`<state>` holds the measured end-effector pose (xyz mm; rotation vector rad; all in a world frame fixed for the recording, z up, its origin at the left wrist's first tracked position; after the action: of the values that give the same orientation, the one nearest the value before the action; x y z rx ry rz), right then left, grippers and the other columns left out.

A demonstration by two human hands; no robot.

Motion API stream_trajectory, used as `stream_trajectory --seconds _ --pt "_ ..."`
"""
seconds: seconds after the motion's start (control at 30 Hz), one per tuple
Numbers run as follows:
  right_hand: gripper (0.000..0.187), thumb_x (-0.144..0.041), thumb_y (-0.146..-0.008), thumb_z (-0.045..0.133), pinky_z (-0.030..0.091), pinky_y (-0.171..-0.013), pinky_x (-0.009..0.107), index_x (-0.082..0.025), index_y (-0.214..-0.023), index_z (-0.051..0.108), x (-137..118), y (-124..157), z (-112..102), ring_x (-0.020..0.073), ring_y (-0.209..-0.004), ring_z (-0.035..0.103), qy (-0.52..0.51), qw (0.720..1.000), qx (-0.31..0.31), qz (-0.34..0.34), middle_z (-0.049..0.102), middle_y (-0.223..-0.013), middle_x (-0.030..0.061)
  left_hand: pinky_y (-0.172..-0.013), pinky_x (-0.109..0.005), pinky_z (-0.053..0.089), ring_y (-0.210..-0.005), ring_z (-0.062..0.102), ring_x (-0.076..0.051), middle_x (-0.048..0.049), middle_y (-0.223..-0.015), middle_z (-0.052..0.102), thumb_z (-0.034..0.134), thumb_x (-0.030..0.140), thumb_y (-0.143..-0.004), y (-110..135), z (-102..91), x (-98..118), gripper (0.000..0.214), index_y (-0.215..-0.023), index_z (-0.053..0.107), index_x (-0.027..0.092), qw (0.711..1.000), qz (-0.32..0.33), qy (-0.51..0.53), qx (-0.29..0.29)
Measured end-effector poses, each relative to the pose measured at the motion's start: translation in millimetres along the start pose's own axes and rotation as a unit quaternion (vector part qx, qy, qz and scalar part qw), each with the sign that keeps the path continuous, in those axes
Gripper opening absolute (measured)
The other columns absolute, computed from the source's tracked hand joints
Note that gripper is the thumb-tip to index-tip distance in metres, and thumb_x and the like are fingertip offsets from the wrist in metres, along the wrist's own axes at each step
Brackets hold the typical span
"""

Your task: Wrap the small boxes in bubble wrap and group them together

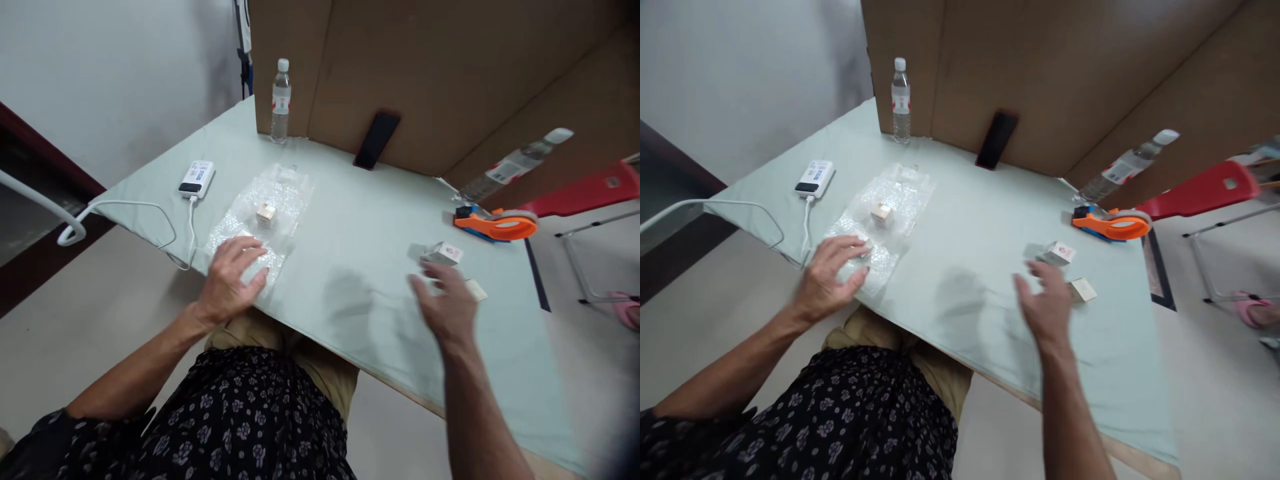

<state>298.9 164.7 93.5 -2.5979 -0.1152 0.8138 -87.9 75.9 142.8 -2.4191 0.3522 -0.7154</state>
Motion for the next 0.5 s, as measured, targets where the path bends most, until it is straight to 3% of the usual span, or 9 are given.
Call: stream_trajectory --seconds 0.07,0.13,0.23,0.37,0.5 --pt "0.029 -0.043 -0.084 0.062 0.052 -0.094 0.051 -0.026 -0.107 0.068 -81.3 8.1 49.8 0.0291 -0.105 0.066 -0.087 0.987 -0.095 -0.1 0.07 -0.111 0.0098 -0.1 -0.051 0.049 -0.111 0.061 -0.027 -0.0076 -0.113 0.067 0.063 0.026 -0.085 -2.2 -10.4 -31.5 0.027 -0.111 0.067 0.021 0.998 -0.031 -0.051 -0.033" --pt "0.027 -0.039 -0.088 0.062 0.049 -0.099 0.051 -0.028 -0.111 0.068 -150.0 16.4 96.1 0.029 -0.113 0.063 -0.141 0.964 -0.16 -0.156 0.068 -0.119 0.0094 -0.102 -0.053 0.046 -0.116 0.058 -0.031 -0.0087 -0.118 0.066 0.065 0.034 -0.082 7.7 -8.1 -50.3 0.035 -0.115 0.067 0.021 0.99 -0.023 -0.08 -0.112" --pt "0.038 -0.035 -0.088 0.064 0.046 -0.1 0.053 -0.028 -0.124 0.061 -219.4 21.5 155.6 0.0314 -0.121 0.057 -0.16 0.944 -0.21 -0.198 0.063 -0.13 0.0094 -0.109 -0.059 0.039 -0.13 0.048 -0.036 -0.0109 -0.133 0.059 0.069 0.043 -0.079 36.6 0.8 -62.7 0.048 -0.124 0.064 0.024 0.974 0.02 -0.091 -0.205" --pt "0.062 -0.04 -0.081 0.073 0.043 -0.096 0.054 -0.024 -0.137 0.05 -259.2 22.3 218.8 0.0355 -0.119 0.055 -0.098 0.936 -0.258 -0.216 0.06 -0.134 0.0143 -0.111 -0.061 0.036 -0.136 0.044 -0.037 -0.0143 -0.135 0.058 0.062 0.022 -0.085 56.6 4.6 -80.6 0.035 -0.12 0.065 0.022 0.975 0.012 -0.13 -0.178" --pt "0.047 -0.034 -0.084 0.071 0.042 -0.093 0.05 -0.019 -0.126 0.056 -265.6 24.4 244.5 0.034 -0.112 0.059 -0.052 0.932 -0.294 -0.206 0.067 -0.12 0.0143 -0.108 -0.057 0.041 -0.131 0.049 -0.033 -0.0117 -0.123 0.066 0.056 0.013 -0.088 50.1 9.8 -89.1 0.019 -0.095 0.071 0.021 0.983 -0.004 -0.139 -0.122"
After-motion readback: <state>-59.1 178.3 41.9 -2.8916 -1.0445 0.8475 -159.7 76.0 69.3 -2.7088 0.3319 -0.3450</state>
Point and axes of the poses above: each hand's wrist, its own y-axis away from the middle knuckle, its own z-axis out of the palm, x = y × z, the point moved 9 cm from there along -y, towards the middle knuckle
